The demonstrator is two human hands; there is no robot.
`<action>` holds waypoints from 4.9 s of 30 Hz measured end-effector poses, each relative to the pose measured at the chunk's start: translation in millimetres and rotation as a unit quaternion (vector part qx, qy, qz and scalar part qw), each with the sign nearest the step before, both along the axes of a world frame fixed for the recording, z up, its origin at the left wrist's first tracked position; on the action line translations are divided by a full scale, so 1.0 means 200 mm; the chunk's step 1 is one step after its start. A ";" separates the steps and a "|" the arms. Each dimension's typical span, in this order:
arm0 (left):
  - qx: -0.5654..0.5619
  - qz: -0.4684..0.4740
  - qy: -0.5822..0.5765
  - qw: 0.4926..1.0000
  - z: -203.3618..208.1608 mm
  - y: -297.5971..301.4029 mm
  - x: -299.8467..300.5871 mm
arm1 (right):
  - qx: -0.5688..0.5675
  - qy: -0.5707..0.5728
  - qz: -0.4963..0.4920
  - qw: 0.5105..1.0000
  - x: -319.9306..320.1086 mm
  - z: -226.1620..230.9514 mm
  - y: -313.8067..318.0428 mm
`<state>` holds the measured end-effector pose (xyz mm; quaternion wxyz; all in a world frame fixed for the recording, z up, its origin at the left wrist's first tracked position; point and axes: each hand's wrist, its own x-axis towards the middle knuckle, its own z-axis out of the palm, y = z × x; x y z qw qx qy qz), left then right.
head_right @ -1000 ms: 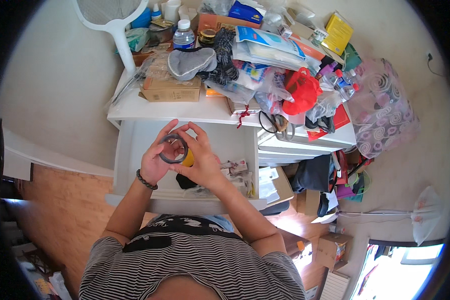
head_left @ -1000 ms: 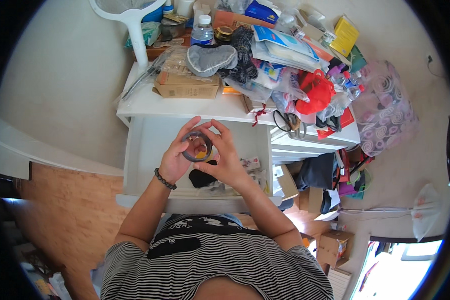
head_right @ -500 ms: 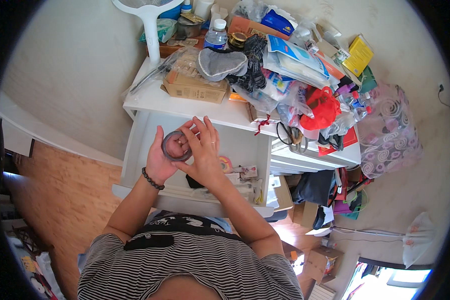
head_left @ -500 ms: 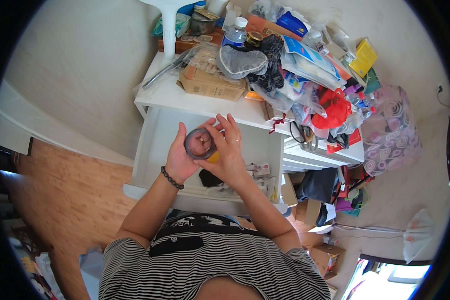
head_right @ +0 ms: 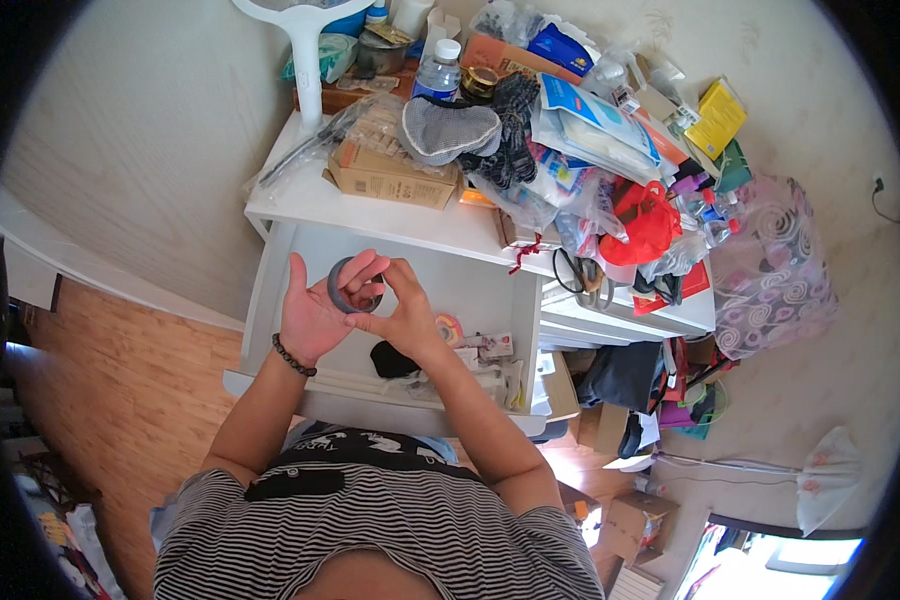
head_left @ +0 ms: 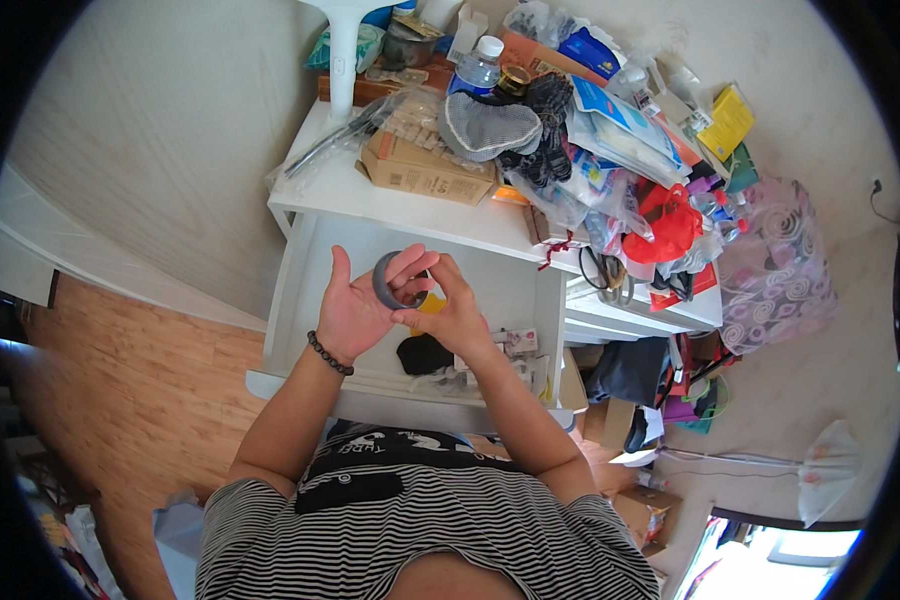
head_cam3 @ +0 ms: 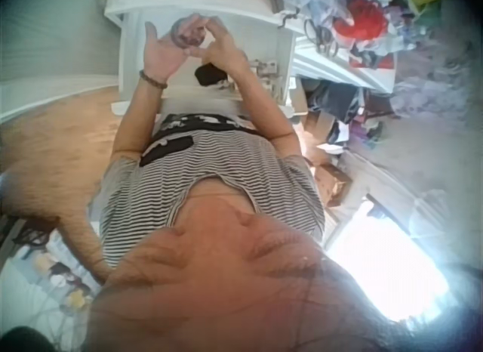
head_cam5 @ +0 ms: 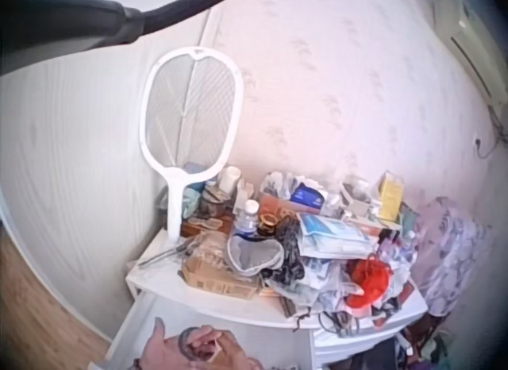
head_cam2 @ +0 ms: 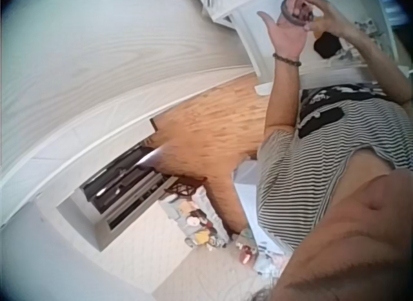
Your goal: The person sorts through a cluttered drawer, picking up various items such as a red cloth, orange fabric, a black pouch, and packaged goods. They examine each item briefly and place them on the surface above the drawer, clearing the drawer space progressively.
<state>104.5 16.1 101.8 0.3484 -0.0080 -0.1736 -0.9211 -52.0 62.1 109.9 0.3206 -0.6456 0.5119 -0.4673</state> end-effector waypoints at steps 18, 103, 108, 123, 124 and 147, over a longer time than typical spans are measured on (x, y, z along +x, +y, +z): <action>-0.035 0.048 -0.021 0.998 0.01 0.00 0.07 | 0.158 -0.232 0.063 0.958 0.08 -0.03 -0.04; -0.677 -0.071 -0.632 0.371 -0.73 -0.09 -0.28 | 0.096 0.394 -0.141 0.903 -0.60 -0.63 0.28; -0.707 -0.072 -0.646 0.279 -0.68 0.07 -0.35 | 0.062 0.351 0.055 0.933 -0.46 -0.58 0.26; -0.350 0.035 -0.603 0.716 -0.50 -0.17 -0.21 | 0.121 0.124 -0.033 0.984 -0.51 -0.61 0.26; -0.305 0.053 -0.585 0.750 -0.42 -0.16 -0.22 | 0.129 0.072 -0.046 0.988 -0.50 -0.60 0.26; -0.536 0.207 -0.547 0.609 0.02 0.03 -0.07 | 0.215 -0.219 0.020 0.951 -0.40 -0.09 0.24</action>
